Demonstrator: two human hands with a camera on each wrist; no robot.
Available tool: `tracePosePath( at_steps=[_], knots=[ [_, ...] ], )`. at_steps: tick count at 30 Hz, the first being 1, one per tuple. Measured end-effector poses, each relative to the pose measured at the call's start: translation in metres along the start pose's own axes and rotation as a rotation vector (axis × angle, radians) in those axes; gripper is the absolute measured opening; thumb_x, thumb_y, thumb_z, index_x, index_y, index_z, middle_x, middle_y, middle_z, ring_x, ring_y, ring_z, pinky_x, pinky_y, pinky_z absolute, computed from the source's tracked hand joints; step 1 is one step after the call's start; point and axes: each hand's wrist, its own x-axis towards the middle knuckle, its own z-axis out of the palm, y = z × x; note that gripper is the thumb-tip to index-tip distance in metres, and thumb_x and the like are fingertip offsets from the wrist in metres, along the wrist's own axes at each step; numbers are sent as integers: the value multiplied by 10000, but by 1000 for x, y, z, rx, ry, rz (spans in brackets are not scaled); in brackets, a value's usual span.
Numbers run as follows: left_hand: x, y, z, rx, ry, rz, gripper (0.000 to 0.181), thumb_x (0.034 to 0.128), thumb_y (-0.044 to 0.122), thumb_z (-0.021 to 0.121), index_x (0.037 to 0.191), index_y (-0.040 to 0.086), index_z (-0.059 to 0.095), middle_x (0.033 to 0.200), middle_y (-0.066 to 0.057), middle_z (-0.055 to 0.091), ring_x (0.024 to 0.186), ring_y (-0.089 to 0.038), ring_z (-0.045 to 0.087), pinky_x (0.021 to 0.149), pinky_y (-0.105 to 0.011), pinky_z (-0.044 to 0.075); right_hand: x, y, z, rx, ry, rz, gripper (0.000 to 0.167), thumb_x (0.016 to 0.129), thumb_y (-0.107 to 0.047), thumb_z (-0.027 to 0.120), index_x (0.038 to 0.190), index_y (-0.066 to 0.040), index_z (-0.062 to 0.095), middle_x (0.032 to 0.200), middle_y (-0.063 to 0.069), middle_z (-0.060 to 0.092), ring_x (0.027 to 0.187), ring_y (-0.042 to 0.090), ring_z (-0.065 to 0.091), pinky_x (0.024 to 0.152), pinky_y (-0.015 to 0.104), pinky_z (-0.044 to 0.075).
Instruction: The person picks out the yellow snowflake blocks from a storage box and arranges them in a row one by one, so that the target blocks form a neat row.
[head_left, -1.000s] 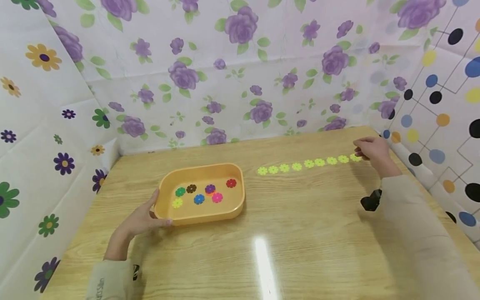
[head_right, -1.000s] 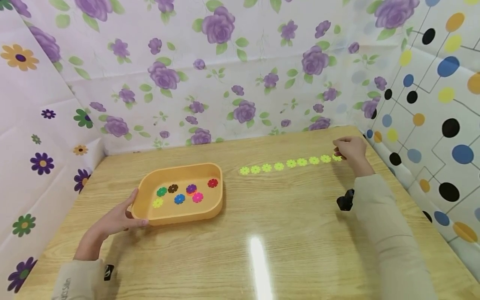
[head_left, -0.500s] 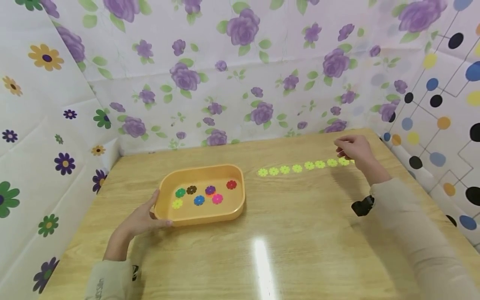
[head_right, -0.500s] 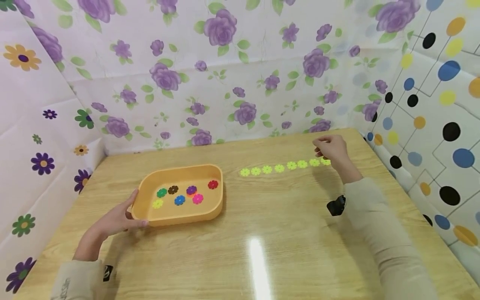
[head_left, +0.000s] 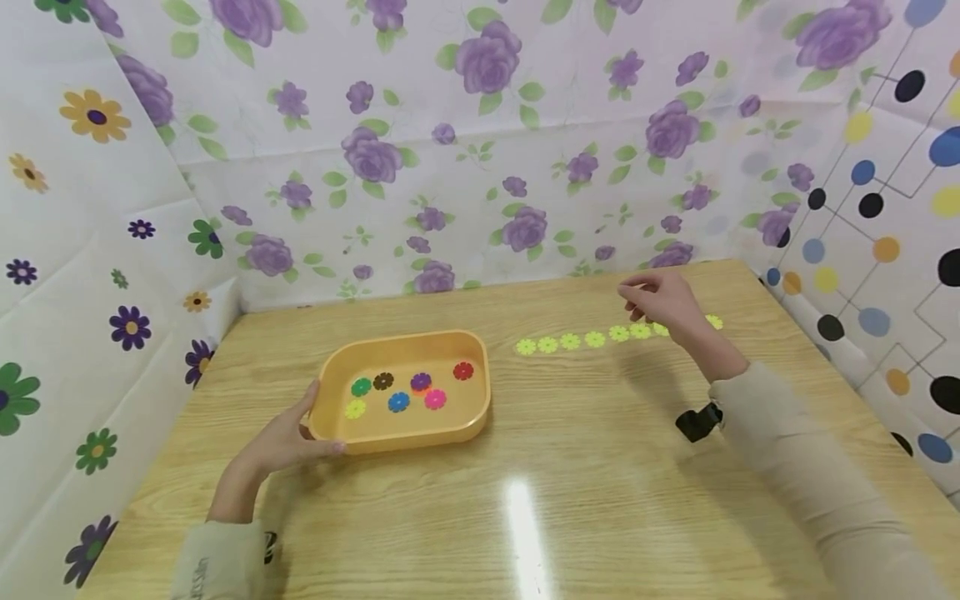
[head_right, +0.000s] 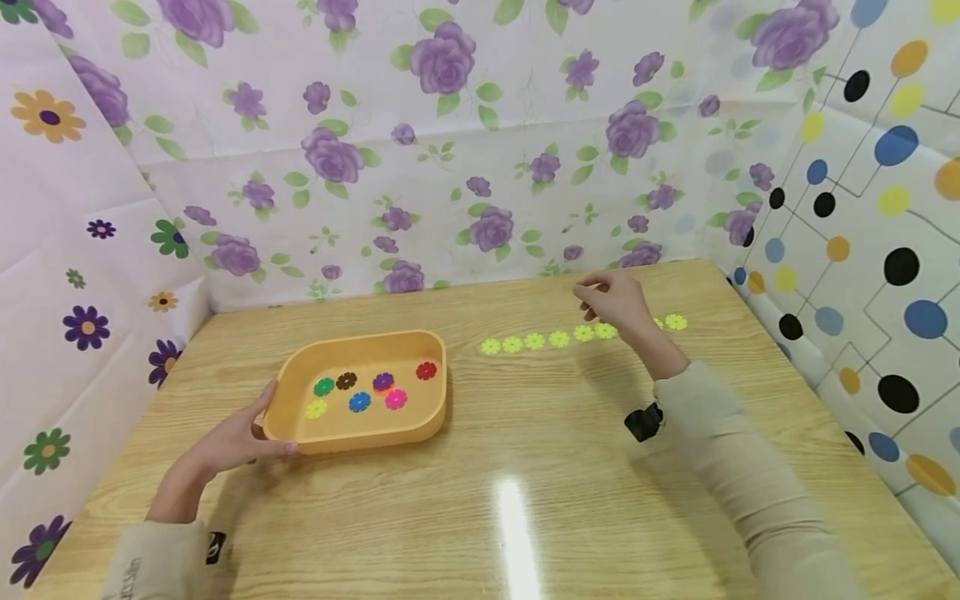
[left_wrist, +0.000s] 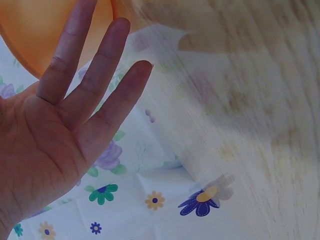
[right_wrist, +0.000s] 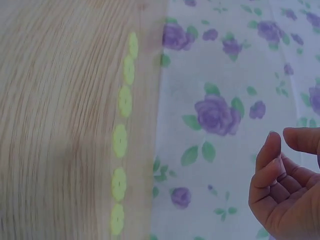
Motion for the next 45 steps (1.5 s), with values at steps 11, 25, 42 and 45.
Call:
tracePosePath(
  at_steps=[11, 25, 42, 45],
  knots=[
    [1, -3, 2, -15, 2, 15, 1123, 732, 308, 765, 1441, 1, -49, 1265, -369, 404, 858, -206, 620, 823, -434, 441, -6, -22, 29, -23, -79, -32, 344, 915, -287, 552, 1125, -18, 594, 784, 93, 606, 638, 183, 586, 555, 291, 458],
    [0, -4, 4, -42, -12, 1, 1125, 733, 294, 766, 1436, -11, -57, 1142, -324, 525, 815, -188, 626, 801, -420, 454, -14, -47, 84, 0, -168, -148, 240, 890, -206, 598, 1058, -41, 648, 739, 88, 631, 619, 248, 602, 557, 317, 480],
    [2, -5, 1, -23, 3, 20, 1117, 741, 301, 759, 1439, 4, -61, 1185, -335, 490, 787, -160, 615, 756, -358, 457, -16, -81, 148, -38, -268, -194, 230, 848, -174, 640, 1009, -12, 666, 710, 59, 629, 563, 229, 601, 487, 258, 436],
    [2, -5, 1, -25, 1, 19, 1117, 742, 306, 758, 1440, 7, -62, 1222, -343, 457, 798, -160, 615, 764, -364, 456, -16, -83, 159, -38, -289, -210, 218, 844, -156, 643, 1006, -11, 667, 696, 48, 625, 568, 241, 605, 492, 259, 448]
  ],
)
